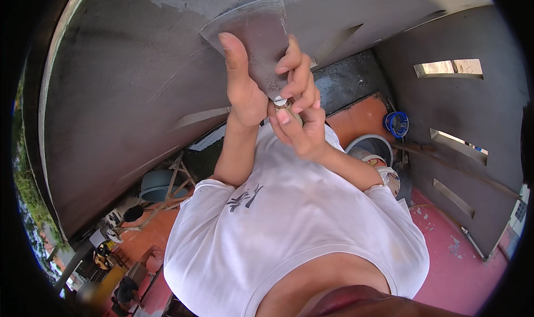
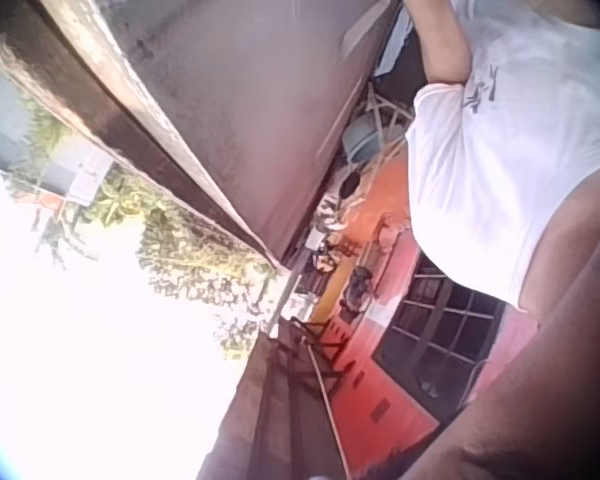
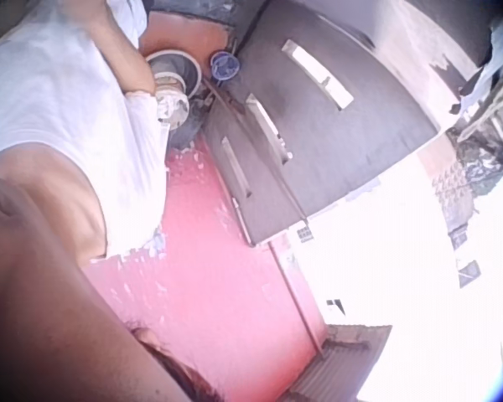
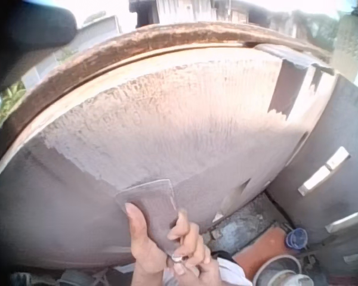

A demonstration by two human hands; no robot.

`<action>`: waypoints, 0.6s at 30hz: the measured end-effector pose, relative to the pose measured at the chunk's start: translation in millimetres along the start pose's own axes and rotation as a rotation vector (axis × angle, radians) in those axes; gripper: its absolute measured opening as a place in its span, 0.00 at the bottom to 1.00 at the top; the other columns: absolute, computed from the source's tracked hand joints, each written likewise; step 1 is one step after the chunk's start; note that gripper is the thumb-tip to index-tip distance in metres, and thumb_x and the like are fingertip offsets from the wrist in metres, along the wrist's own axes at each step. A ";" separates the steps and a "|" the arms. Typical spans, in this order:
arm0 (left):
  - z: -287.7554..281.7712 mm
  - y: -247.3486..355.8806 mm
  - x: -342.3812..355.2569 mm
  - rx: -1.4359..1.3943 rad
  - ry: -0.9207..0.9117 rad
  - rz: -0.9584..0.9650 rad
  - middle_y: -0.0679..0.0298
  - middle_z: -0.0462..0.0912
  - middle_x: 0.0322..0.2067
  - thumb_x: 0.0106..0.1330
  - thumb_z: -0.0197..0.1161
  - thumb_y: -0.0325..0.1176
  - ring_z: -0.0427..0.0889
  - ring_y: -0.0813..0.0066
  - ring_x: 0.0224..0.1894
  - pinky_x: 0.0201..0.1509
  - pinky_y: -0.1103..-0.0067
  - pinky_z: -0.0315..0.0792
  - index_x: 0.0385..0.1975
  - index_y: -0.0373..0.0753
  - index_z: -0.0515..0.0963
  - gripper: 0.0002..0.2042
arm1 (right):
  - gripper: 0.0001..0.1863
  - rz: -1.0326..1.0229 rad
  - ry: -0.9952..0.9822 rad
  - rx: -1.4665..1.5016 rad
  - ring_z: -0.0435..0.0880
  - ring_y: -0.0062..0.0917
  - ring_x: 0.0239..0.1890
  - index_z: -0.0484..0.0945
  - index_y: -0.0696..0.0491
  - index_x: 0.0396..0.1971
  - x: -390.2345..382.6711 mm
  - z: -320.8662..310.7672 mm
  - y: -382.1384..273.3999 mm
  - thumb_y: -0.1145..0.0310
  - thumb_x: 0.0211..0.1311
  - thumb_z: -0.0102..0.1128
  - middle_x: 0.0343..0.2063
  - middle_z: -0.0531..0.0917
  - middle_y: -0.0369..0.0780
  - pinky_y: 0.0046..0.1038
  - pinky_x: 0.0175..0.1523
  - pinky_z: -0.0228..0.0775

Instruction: The person uses a trowel to apply and smooth plaster on a ceiling surface. They repeatedly scoop material and spread it across the ceiling, working in sections to even out the surface.

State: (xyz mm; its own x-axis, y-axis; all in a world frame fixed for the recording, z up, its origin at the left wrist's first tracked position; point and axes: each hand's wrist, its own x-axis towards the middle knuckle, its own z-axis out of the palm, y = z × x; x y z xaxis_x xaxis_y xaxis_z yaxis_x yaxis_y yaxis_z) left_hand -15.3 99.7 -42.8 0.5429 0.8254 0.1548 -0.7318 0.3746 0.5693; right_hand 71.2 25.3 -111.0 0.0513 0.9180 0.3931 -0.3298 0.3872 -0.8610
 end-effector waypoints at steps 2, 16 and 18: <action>2.7 2.8 -0.8 0.056 0.007 -0.012 0.65 0.63 0.12 0.60 0.24 0.80 0.67 0.73 0.12 0.23 0.70 0.73 0.21 0.42 0.57 0.39 | 0.12 -0.046 0.019 -0.021 0.70 0.14 0.26 0.66 0.61 0.44 4.9 7.1 -8.0 0.68 0.68 0.51 0.32 0.76 0.42 0.22 0.36 0.67; 6.9 -8.1 2.8 0.222 0.075 0.025 0.65 0.64 0.11 0.61 0.24 0.79 0.67 0.74 0.11 0.20 0.73 0.71 0.19 0.42 0.57 0.39 | 0.23 0.211 -0.015 0.063 0.73 0.24 0.51 0.64 0.66 0.54 -7.9 -12.1 -14.8 0.66 0.68 0.52 0.61 0.62 0.51 0.32 0.60 0.65; 14.1 -1.1 5.7 0.182 0.047 0.042 0.65 0.64 0.11 0.61 0.24 0.79 0.66 0.74 0.10 0.19 0.74 0.70 0.19 0.42 0.57 0.39 | 0.22 0.061 -0.053 0.117 0.72 0.24 0.52 0.64 0.65 0.55 2.0 -6.6 -14.3 0.67 0.67 0.53 0.63 0.60 0.50 0.33 0.62 0.64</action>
State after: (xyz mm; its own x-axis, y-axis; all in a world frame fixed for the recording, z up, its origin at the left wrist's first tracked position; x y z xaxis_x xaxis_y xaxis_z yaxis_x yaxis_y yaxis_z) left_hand -5.6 98.0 -31.2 0.4907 0.8591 0.1456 -0.6641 0.2605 0.7008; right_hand 82.2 22.2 -100.0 -0.0213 0.9325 0.3606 -0.4385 0.3154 -0.8415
